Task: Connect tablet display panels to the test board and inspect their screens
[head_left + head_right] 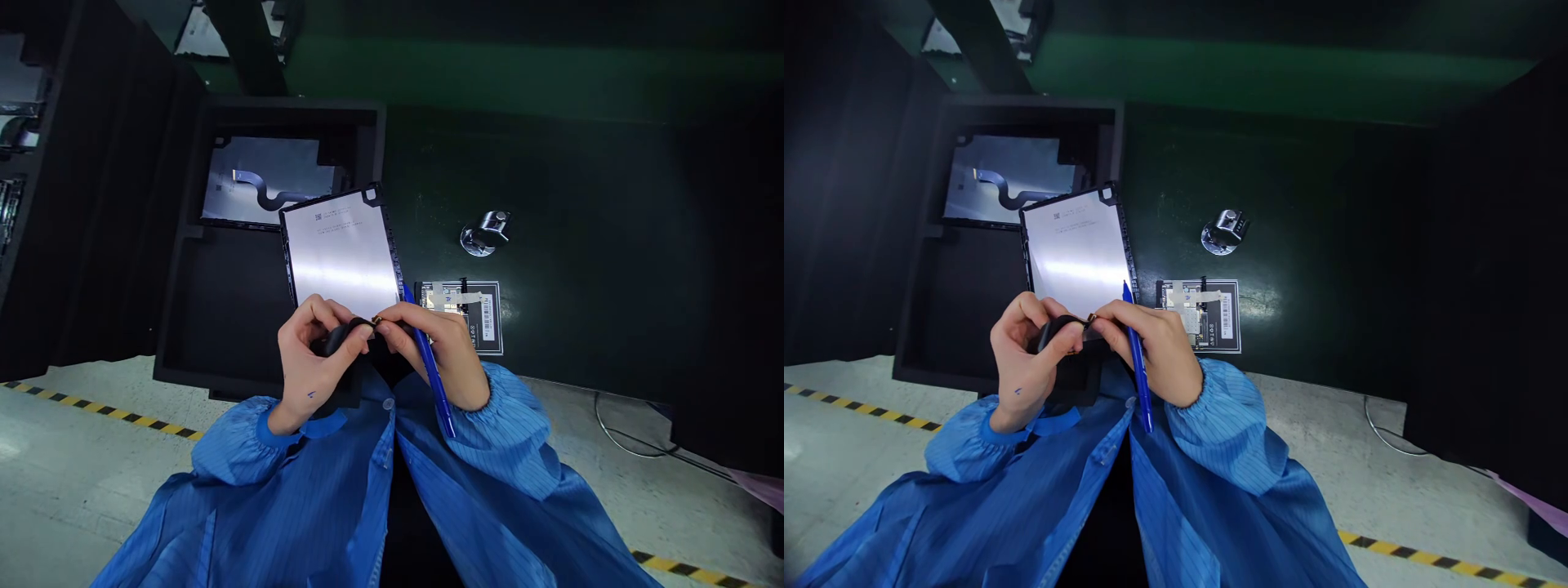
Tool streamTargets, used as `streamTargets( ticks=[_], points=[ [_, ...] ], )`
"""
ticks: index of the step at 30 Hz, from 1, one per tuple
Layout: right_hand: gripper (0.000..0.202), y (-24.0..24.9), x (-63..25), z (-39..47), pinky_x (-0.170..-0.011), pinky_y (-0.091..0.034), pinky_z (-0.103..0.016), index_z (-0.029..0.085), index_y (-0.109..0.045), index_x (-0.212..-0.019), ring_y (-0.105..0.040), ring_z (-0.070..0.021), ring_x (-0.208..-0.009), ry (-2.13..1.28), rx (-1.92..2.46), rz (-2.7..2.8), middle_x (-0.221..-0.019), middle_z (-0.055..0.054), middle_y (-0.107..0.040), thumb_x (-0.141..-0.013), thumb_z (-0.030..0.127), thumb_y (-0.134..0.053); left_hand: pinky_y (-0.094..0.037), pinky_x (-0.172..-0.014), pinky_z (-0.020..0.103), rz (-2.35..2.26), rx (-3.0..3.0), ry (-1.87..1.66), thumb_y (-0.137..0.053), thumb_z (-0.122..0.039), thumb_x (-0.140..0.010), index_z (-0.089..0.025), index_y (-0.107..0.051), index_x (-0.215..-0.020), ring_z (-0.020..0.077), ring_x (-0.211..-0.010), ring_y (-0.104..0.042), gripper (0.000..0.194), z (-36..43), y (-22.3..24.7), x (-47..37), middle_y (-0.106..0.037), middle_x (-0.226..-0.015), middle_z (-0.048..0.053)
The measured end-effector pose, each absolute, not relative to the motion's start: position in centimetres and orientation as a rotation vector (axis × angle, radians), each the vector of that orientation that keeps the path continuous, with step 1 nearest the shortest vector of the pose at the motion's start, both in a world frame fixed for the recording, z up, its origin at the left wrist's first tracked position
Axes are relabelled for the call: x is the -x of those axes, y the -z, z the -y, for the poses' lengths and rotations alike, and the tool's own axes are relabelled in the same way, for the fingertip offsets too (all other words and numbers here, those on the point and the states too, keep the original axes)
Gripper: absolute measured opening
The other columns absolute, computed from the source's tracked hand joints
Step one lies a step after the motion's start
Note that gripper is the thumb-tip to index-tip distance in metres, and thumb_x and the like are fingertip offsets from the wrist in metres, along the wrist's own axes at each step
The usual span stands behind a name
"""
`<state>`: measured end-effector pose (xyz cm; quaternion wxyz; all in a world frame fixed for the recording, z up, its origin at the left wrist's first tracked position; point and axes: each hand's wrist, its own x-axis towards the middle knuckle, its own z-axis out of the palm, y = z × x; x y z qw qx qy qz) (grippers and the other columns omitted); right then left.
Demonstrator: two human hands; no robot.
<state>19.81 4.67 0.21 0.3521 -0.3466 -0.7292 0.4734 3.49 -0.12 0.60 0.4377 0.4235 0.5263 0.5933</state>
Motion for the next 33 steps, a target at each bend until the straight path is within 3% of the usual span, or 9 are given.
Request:
streamTargets(
  ticks=[7,16,33],
  points=[
    [0.015,-0.34,-19.75,-4.6,-0.068,-0.049,-0.021,0.019,-0.066,-0.09,-0.065,-0.0108,-0.07,-1.294,0.876,1.848,-0.083,0.0,-0.072,-0.102,0.027,-0.059,-0.049,-0.054,0.022,-1.222,-0.875,-1.504,-0.083,-0.021,-0.079,-0.021,-0.045,-0.068,0.0075,-0.051,-0.059,0.039,-0.32,-0.17,-3.28,-0.057,-0.062,-0.007],
    [0.014,-0.48,-19.7,-4.78,-0.063,-0.047,-0.02,0.018,-0.066,-0.089,-0.061,-0.0088,-0.065,-1.281,0.833,1.831,-0.077,0.002,-0.069,-0.101,0.023,-0.06,-0.053,-0.057,0.022,-1.3,-0.874,-1.59,-0.084,-0.019,-0.079,-0.02,-0.049,-0.071,0.0076,-0.055,-0.063,0.036,-0.25,0.38,-3.74,-0.059,-0.071,-0.007],
    [0.016,-0.19,-19.59,-4.76,-0.061,-0.044,-0.02,0.019,-0.064,-0.086,-0.057,-0.0082,-0.061,-1.259,0.832,1.844,-0.073,0.003,-0.065,-0.101,0.023,-0.06,-0.051,-0.05,0.019,-1.313,-0.833,-1.617,-0.084,-0.018,-0.078,-0.02,-0.049,-0.071,0.0071,-0.052,-0.062,0.036,-0.29,0.23,-4.09,-0.059,-0.068,-0.007]
  ],
)
